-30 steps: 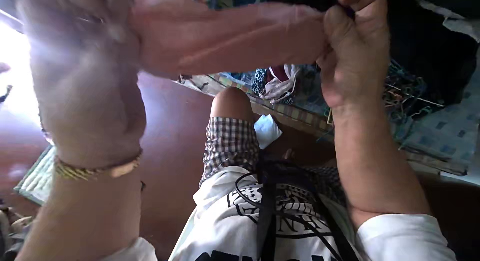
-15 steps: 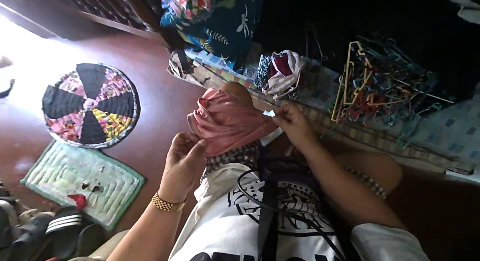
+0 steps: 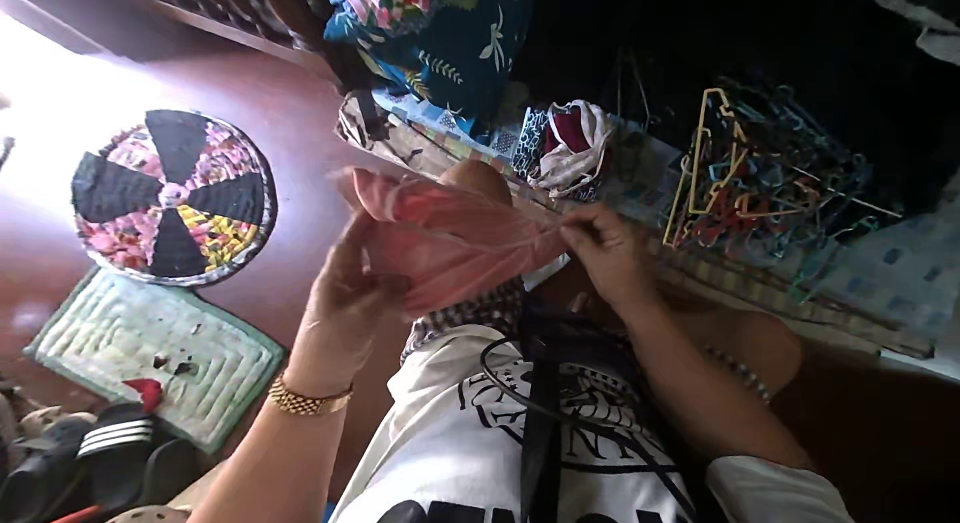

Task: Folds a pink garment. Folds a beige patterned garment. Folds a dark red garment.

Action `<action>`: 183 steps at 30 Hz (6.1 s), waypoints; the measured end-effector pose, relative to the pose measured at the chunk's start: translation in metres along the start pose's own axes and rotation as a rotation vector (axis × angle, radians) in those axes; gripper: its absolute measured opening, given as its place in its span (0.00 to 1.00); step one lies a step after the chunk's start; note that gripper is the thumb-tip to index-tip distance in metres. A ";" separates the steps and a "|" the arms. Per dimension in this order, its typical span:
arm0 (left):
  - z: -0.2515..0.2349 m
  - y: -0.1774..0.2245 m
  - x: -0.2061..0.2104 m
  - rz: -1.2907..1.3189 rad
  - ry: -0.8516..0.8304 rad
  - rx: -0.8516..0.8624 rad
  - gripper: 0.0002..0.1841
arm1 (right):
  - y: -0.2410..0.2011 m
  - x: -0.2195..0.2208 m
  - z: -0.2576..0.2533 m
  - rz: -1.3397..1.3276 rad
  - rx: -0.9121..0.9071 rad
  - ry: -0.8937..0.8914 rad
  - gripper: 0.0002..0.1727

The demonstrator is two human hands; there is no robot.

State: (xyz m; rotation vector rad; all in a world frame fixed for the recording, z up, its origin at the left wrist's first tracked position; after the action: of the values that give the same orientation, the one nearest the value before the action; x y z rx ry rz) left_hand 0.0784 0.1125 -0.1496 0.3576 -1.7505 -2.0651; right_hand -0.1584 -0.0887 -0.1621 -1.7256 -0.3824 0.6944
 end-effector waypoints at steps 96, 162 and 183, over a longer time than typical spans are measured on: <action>-0.040 0.104 0.235 -0.234 -0.681 0.124 0.05 | -0.092 -0.136 0.085 -0.253 -0.158 0.466 0.17; -0.031 0.125 0.194 -0.291 -0.479 0.527 0.29 | -0.136 -0.076 0.046 0.298 -0.530 0.394 0.07; -0.063 0.099 0.222 0.076 -0.486 -0.126 0.05 | -0.065 -0.096 0.048 -0.070 0.214 0.185 0.15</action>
State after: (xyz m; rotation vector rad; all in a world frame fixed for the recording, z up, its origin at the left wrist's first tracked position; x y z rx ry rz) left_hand -0.0761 -0.0585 -0.0492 -0.2696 -1.8368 -2.3261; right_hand -0.2559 -0.0909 -0.0826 -1.5501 -0.2298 0.5006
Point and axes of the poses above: each hand's wrist, its own z-axis away from the middle knuckle, its own x-axis out of the palm, y = z × x, the point moved 4 cm from there along -z, towards the middle knuckle, and after that the axes turned 2 degrees about -z, right-handed, at the moved point
